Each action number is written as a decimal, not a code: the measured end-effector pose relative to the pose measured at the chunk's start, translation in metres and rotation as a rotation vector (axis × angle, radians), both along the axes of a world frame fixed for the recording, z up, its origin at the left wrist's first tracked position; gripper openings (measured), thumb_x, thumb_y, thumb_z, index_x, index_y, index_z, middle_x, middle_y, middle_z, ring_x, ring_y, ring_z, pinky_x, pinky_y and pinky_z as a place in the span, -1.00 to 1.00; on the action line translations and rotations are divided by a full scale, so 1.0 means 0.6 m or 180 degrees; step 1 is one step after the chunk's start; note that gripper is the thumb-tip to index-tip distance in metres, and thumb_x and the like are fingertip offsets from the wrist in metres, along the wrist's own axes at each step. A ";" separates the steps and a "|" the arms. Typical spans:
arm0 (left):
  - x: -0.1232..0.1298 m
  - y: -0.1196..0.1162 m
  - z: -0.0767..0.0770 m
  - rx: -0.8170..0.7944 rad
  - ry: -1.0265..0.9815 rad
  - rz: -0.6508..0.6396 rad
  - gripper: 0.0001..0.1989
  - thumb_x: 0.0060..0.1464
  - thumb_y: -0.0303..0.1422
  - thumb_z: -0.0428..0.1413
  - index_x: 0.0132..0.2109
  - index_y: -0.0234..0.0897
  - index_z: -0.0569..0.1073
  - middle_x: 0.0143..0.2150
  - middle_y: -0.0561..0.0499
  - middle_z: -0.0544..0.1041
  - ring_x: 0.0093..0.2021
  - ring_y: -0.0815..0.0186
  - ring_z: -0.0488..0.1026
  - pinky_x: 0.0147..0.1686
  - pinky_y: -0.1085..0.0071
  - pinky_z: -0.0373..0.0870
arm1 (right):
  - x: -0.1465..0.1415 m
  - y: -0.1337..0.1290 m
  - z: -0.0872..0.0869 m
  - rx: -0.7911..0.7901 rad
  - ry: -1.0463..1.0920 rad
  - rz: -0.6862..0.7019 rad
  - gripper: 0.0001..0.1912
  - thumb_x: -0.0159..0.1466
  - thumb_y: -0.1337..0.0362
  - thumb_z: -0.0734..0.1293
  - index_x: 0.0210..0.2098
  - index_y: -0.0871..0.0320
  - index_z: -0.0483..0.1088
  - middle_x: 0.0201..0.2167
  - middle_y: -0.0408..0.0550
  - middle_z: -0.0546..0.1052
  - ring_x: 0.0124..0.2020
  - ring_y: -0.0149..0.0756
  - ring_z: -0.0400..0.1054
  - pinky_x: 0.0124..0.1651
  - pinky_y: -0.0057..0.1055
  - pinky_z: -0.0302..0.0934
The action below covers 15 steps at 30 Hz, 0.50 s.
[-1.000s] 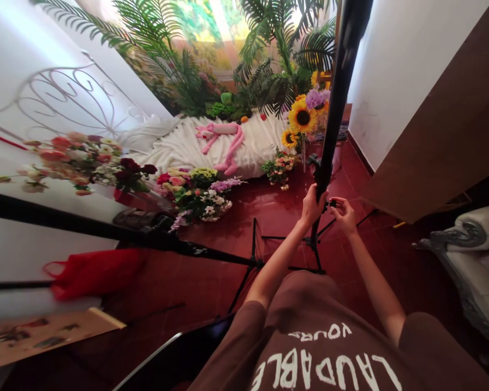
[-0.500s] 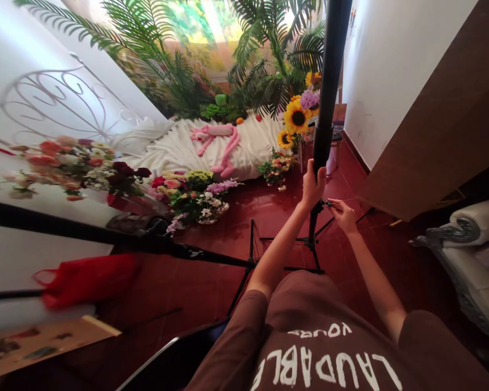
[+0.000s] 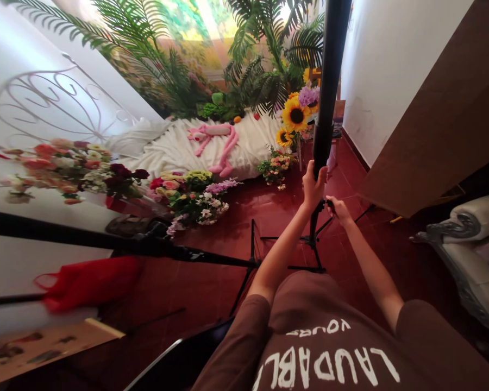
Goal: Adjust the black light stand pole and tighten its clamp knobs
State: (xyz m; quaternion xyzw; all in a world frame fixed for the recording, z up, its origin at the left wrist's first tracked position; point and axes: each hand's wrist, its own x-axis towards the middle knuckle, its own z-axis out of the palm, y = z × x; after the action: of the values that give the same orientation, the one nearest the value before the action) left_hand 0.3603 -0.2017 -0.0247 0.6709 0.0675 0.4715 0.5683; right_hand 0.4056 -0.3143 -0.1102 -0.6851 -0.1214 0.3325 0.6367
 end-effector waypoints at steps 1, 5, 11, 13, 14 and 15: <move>-0.002 0.000 -0.001 0.0024 0.0004 0.0003 -0.59 0.21 0.01 -0.05 -0.11 -0.25 0.38 -0.56 0.17 0.32 -0.61 0.52 0.27 -0.54 0.55 0.20 | 0.003 0.002 0.003 0.0046 0.0361 0.0144 -0.55 0.20 -0.03 0.24 -0.69 0.08 0.20 -0.84 -0.24 0.22 -0.81 -0.49 -0.01 -0.72 -0.48 -0.11; -0.004 0.004 -0.008 0.0025 0.0081 -0.0008 -0.60 0.20 0.00 -0.02 -0.09 -0.25 0.39 -0.57 0.17 0.33 -0.62 0.51 0.26 -0.56 0.55 0.19 | 0.012 -0.002 0.016 0.0335 0.1490 0.0864 -0.55 0.27 0.15 0.12 -0.73 0.06 0.00 -0.91 -0.35 -0.06 -0.83 -0.52 -0.30 -0.73 -0.53 -0.24; 0.007 0.012 -0.021 0.0105 0.0125 0.0111 -0.64 0.19 -0.03 0.02 -0.12 -0.25 0.38 -0.56 0.18 0.28 -0.60 0.50 0.22 -0.54 0.54 0.15 | -0.006 0.000 0.004 0.1183 0.1196 0.0401 -0.71 0.25 0.28 0.15 -0.60 0.09 0.27 -0.83 -0.34 0.14 -0.76 -0.48 -0.15 -0.65 -0.60 -0.09; 0.008 0.012 -0.023 0.0122 0.0129 0.0124 -0.66 0.19 -0.04 0.03 -0.14 -0.24 0.38 -0.55 0.18 0.28 -0.60 0.50 0.21 -0.53 0.54 0.14 | -0.016 0.005 -0.001 0.1452 0.1016 0.0259 -0.74 0.24 0.27 0.15 -0.50 0.08 0.40 -0.74 -0.28 0.32 -0.70 -0.47 0.00 -0.59 -0.59 0.02; 0.008 0.011 -0.025 0.0117 0.0127 0.0134 -0.67 0.19 -0.05 0.04 -0.14 -0.24 0.37 -0.55 0.18 0.28 -0.59 0.50 0.22 -0.53 0.54 0.15 | -0.020 0.007 -0.002 0.1543 0.0931 0.0231 -0.74 0.24 0.25 0.15 -0.44 0.08 0.45 -0.68 -0.25 0.40 -0.66 -0.46 0.08 -0.55 -0.58 0.07; 0.006 0.011 -0.027 0.0103 0.0129 0.0145 -0.67 0.18 -0.05 0.04 -0.15 -0.23 0.37 -0.55 0.18 0.28 -0.59 0.50 0.22 -0.52 0.54 0.15 | -0.023 0.008 -0.001 0.1587 0.0857 0.0231 -0.73 0.24 0.23 0.15 -0.38 0.08 0.48 -0.61 -0.22 0.46 -0.62 -0.45 0.14 -0.52 -0.57 0.11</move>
State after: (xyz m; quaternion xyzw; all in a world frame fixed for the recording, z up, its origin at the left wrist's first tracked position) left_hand 0.3642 -0.1954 -0.0411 0.6877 0.0866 0.4717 0.5450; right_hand 0.3918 -0.3094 -0.1110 -0.4523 -0.1382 0.4029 0.7836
